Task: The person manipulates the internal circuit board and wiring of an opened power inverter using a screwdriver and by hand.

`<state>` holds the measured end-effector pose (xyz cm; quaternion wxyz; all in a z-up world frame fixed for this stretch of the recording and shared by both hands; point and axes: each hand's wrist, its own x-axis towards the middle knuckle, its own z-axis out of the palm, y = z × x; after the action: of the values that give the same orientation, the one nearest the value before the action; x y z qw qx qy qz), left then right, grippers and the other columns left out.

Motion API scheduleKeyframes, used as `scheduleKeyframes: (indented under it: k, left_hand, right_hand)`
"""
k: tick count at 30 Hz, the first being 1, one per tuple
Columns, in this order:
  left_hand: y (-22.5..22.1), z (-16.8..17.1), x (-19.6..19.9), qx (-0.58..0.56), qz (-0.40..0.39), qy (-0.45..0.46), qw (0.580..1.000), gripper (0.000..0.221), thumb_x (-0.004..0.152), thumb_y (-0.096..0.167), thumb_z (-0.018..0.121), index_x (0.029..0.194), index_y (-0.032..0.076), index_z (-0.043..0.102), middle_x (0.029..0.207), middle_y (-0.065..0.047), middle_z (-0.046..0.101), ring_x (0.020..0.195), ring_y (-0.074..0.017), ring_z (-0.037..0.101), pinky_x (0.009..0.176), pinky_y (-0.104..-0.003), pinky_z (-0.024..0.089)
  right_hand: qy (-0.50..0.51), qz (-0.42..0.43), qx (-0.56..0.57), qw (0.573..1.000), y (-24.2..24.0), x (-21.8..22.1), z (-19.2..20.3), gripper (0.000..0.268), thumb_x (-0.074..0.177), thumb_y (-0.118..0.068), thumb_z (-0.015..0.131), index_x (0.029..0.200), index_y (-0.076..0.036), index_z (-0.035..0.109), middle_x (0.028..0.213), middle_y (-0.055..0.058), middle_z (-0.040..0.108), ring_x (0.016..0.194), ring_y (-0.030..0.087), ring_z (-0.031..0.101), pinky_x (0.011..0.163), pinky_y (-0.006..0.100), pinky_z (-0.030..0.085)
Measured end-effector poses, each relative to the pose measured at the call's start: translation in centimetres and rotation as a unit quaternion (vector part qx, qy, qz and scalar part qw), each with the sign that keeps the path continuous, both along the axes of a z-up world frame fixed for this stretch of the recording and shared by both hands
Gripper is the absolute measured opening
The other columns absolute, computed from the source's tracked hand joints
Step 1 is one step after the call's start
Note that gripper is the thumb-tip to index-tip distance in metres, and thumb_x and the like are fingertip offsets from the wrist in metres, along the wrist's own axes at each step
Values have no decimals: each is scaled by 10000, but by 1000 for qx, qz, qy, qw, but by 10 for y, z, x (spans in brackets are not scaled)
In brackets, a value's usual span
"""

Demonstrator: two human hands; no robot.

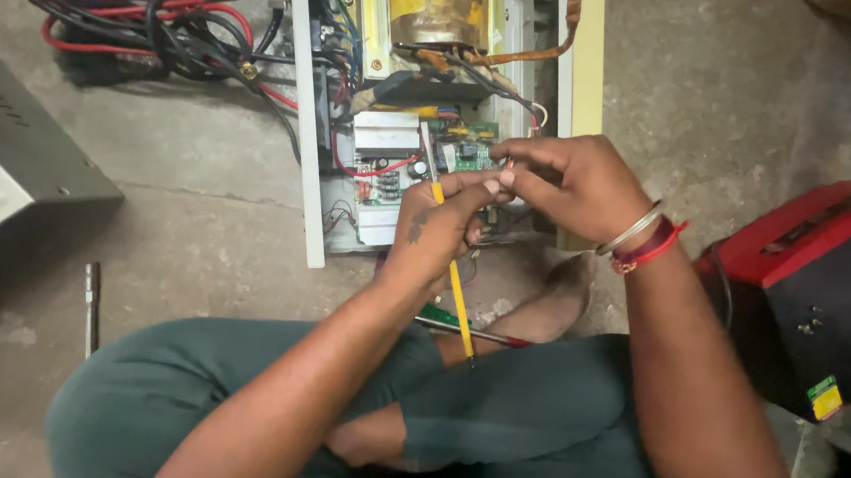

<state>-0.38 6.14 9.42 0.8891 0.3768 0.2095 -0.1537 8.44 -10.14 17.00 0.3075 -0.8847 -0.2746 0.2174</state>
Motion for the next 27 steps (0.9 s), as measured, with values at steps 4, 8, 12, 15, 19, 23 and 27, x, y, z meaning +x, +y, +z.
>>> scheduleKeyframes:
  k: [4, 8, 12, 15, 19, 23, 27]
  left_hand:
    - [4, 4, 2, -4, 1, 7, 1000, 246, 921, 169, 698, 1084, -3, 765, 886, -20, 757, 554, -23, 488, 450, -176, 321]
    - [8, 5, 7, 1, 3, 3, 1000, 237, 917, 180, 705, 1053, -4, 767, 879, -19, 759, 555, -26, 486, 443, -182, 317]
    - [6, 1, 5, -13, 10, -10, 1000, 239, 917, 175, 715, 1045, -19, 770, 879, -31, 755, 563, -24, 485, 442, -179, 301]
    - [3, -1, 5, -30, 28, -9, 999, 229, 906, 136, 735, 1060, -30, 767, 876, -37, 765, 568, -27, 488, 482, -175, 348]
    - [3, 0, 4, -23, 26, 20, 999, 240, 881, 138, 749, 1060, -19, 770, 746, 6, 681, 526, -26, 482, 436, -178, 312]
    - [0, -1, 3, -7, 40, 43, 998, 244, 862, 135, 770, 1049, -22, 770, 683, 31, 623, 512, -27, 485, 429, -183, 308]
    - [-5, -5, 4, 8, 55, 26, 998, 243, 859, 123, 781, 1045, -33, 773, 689, 31, 628, 523, -26, 489, 447, -191, 324]
  right_hand:
    - [58, 15, 52, 997, -8, 8, -6, 348, 967, -187, 684, 1292, -63, 693, 940, 53, 791, 824, 94, 710, 751, 254, 565]
    - [9, 24, 26, 999, -6, 7, -2, 367, 939, -158, 689, 1298, -80, 702, 949, 60, 796, 809, 109, 745, 748, 263, 572]
    - [-21, 40, 23, 999, -1, 3, 2, 377, 911, -172, 705, 1278, -86, 708, 942, 81, 790, 823, 152, 773, 744, 277, 582]
    - [-44, 40, 11, 998, 1, 3, 1, 321, 911, -190, 716, 1216, -91, 730, 912, 93, 781, 797, 180, 779, 725, 290, 588]
    - [-104, 39, 13, 994, 7, -2, -3, 237, 904, -188, 734, 1119, -90, 751, 870, 116, 753, 753, 235, 758, 689, 319, 583]
    - [-160, 61, 29, 985, 8, -4, -4, 228, 905, -182, 739, 1108, -79, 740, 894, 121, 738, 765, 283, 734, 693, 345, 573]
    - [-126, 21, 18, 992, 12, -5, -4, 222, 897, -158, 709, 1105, -94, 750, 870, 112, 738, 723, 250, 737, 660, 333, 567]
